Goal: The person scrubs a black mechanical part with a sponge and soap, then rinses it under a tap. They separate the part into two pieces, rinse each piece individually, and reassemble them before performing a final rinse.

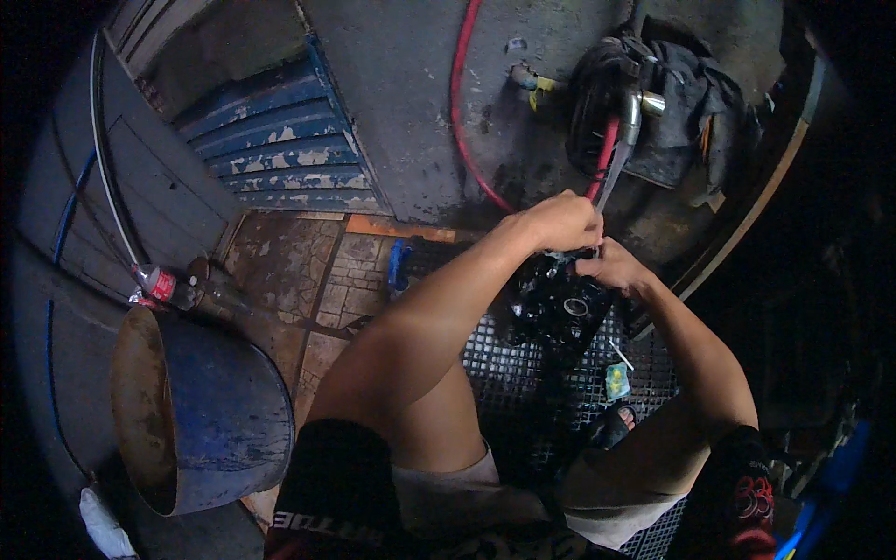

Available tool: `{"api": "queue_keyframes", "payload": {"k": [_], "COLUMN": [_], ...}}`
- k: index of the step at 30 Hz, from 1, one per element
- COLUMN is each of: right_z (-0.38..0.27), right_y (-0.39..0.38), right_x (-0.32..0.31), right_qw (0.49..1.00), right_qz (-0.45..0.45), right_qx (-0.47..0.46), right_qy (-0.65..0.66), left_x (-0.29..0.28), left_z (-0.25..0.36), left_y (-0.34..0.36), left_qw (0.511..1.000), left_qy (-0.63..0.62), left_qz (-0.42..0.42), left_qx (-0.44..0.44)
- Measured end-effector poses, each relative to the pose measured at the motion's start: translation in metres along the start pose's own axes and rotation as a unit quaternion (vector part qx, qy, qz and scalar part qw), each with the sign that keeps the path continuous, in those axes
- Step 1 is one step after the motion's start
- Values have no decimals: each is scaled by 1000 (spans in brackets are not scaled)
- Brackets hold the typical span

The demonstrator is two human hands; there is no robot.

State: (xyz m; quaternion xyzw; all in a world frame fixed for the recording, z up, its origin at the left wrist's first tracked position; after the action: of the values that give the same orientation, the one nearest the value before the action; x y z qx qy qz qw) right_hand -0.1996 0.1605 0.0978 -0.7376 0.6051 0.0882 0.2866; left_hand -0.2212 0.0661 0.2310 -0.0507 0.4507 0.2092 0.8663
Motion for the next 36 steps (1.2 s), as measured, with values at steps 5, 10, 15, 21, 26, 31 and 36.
{"api": "queue_keyframes", "payload": {"k": [5, 10, 15, 21, 26, 31, 36], "right_z": [-30, -29, -50, -35, -33, -33, -3], "right_y": [-23, -39, -57, -65, -77, -81, -65], "right_x": [8, -7, -18, -38, -52, -58, -65], "right_qw": [998, 991, 966, 950, 951, 968, 974], "right_qz": [-11, 47, 107, 174, 222, 218, 222], "right_qx": [-56, -89, -103, -7, 45, 53, 18], "right_qy": [37, -86, -212, -258, -210, -113, -35], "left_x": [7, 8, 8, 0, 0, -6, -5], "left_z": [2, 14, 15, 8, 0, -1, 5], "left_y": [-3, 2, 6, 12, 12, 13, 21], "left_qw": [1000, 999, 998, 996, 992, 989, 991], "left_qy": [13, 9, -29, -57, -99, -103, -94], "left_qz": [-3, 1, 21, 61, 72, 109, 93], "left_qx": [27, 54, 45, 13, -14, -15, -4]}}
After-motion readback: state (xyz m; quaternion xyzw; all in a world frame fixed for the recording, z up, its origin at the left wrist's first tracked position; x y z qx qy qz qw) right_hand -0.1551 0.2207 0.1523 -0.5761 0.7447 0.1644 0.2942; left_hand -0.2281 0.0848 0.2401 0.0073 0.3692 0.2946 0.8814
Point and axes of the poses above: each hand's wrist, its own y-axis towards the middle knuckle, its own x-axis out of the palm, z = x × y, the point moved 9 cm from there along y, towards the middle knuckle, and after that the axes turned 2 degrees about -x, right-handed, at the moved point
